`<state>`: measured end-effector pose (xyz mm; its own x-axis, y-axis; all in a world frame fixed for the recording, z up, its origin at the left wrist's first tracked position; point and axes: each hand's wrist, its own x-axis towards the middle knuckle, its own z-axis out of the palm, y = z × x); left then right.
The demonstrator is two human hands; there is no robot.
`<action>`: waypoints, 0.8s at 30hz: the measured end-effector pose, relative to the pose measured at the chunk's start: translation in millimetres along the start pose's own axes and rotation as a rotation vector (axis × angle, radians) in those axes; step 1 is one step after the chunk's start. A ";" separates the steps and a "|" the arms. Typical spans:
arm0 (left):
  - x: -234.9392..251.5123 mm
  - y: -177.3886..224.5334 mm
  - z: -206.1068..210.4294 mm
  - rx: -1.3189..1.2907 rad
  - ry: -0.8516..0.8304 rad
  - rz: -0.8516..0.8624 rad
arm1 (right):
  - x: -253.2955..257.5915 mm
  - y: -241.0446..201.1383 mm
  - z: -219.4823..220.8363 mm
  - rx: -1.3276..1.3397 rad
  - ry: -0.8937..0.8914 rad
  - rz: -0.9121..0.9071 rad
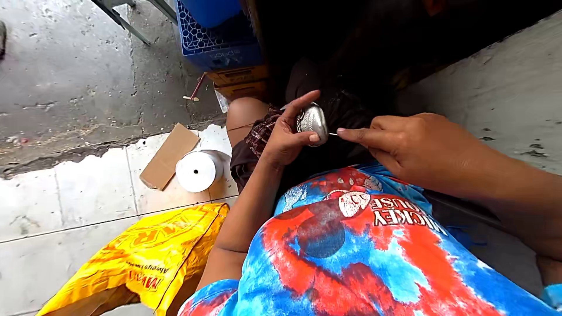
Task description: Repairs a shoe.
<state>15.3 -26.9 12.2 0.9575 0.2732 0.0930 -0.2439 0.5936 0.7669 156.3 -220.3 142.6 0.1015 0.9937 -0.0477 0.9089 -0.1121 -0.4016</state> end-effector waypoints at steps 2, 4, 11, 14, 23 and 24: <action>1.7 -0.3 5.7 0.034 0.023 -0.027 | 0.6 -6.3 -6.1 -0.077 -0.034 0.020; 2.9 0.0 8.4 0.050 0.014 -0.050 | 2.0 -10.8 -8.1 -0.121 -0.056 0.038; 5.2 0.6 3.5 0.046 -0.019 -0.072 | 13.7 -19.7 -10.5 -0.152 -0.135 0.080; 10.4 -0.9 -2.1 0.040 -0.046 -0.073 | 18.3 -21.2 -10.9 -0.181 -0.150 0.093; 23.2 1.8 6.8 0.111 -0.052 -0.126 | 23.2 -13.1 -12.2 -0.192 -0.202 0.152; 23.6 2.0 8.1 0.126 -0.055 -0.131 | 20.4 -10.5 -10.0 -0.172 -0.188 0.156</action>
<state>38.7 -25.4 21.0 0.9876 0.1561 0.0187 -0.0984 0.5211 0.8478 152.8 -198.8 155.0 0.1835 0.9447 -0.2718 0.9451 -0.2456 -0.2157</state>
